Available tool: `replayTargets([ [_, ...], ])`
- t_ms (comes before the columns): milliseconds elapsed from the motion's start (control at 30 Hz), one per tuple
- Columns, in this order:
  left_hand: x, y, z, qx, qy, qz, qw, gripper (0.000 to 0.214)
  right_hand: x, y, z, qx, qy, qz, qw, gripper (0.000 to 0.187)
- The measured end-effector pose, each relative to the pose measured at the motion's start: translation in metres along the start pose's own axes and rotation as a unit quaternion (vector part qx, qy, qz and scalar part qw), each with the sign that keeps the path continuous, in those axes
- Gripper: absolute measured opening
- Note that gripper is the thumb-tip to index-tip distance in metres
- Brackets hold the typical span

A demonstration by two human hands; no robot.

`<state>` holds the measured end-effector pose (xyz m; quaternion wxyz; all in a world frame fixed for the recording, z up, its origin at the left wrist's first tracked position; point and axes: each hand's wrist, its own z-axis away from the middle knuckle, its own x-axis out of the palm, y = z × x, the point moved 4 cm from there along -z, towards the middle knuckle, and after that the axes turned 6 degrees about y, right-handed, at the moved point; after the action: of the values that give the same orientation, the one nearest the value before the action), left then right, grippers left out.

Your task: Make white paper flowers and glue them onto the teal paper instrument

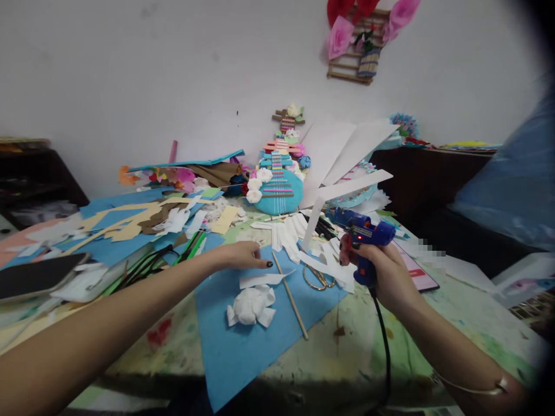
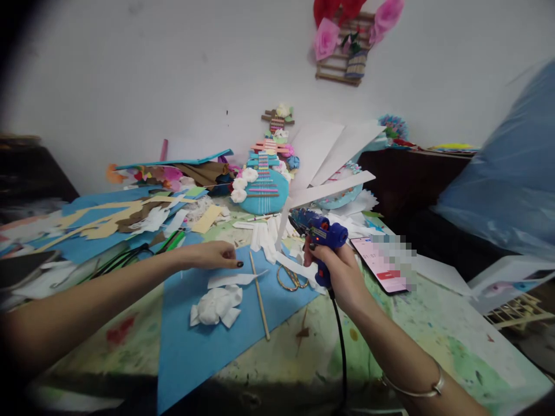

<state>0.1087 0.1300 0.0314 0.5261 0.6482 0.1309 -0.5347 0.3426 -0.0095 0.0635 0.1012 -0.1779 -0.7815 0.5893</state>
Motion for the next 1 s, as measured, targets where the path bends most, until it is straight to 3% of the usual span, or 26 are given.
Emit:
replayTargets([
  [133, 0.015, 0.006, -0.008, -0.006, -0.094, 0.003, 0.996, 0.040, -0.004, 0.007, 0.002, 0.012, -0.004, -0.011, 1.000, 0.013],
  [300, 0.030, 0.023, -0.007, -0.006, -0.149, 0.049, 0.988, 0.019, -0.007, 0.014, 0.006, 0.033, 0.003, -0.017, 0.999, 0.014],
  [400, 0.032, 0.028, -0.011, -0.015, -0.120, 0.086, 0.989, 0.011, -0.011, 0.015, 0.008, 0.034, 0.009, -0.017, 0.999, 0.015],
  [567, 0.025, 0.042, -0.039, 0.017, 0.029, 0.215, 0.976, 0.011, -0.022, 0.015, 0.012, 0.033, 0.040, -0.036, 0.998, 0.015],
  [633, 0.028, 0.051, -0.054, 0.019, 0.061, 0.268, 0.961, 0.012, -0.027, 0.017, 0.012, 0.043, 0.050, -0.025, 0.998, 0.015],
  [800, 0.052, 0.083, -0.077, 0.037, 0.010, 0.387, 0.921, 0.018, -0.036, 0.025, 0.012, 0.059, 0.065, 0.002, 0.996, 0.017],
  [1000, 0.068, 0.106, -0.078, 0.065, -0.076, 0.433, 0.896, 0.031, -0.046, 0.033, 0.011, 0.077, 0.084, 0.034, 0.993, 0.015],
])
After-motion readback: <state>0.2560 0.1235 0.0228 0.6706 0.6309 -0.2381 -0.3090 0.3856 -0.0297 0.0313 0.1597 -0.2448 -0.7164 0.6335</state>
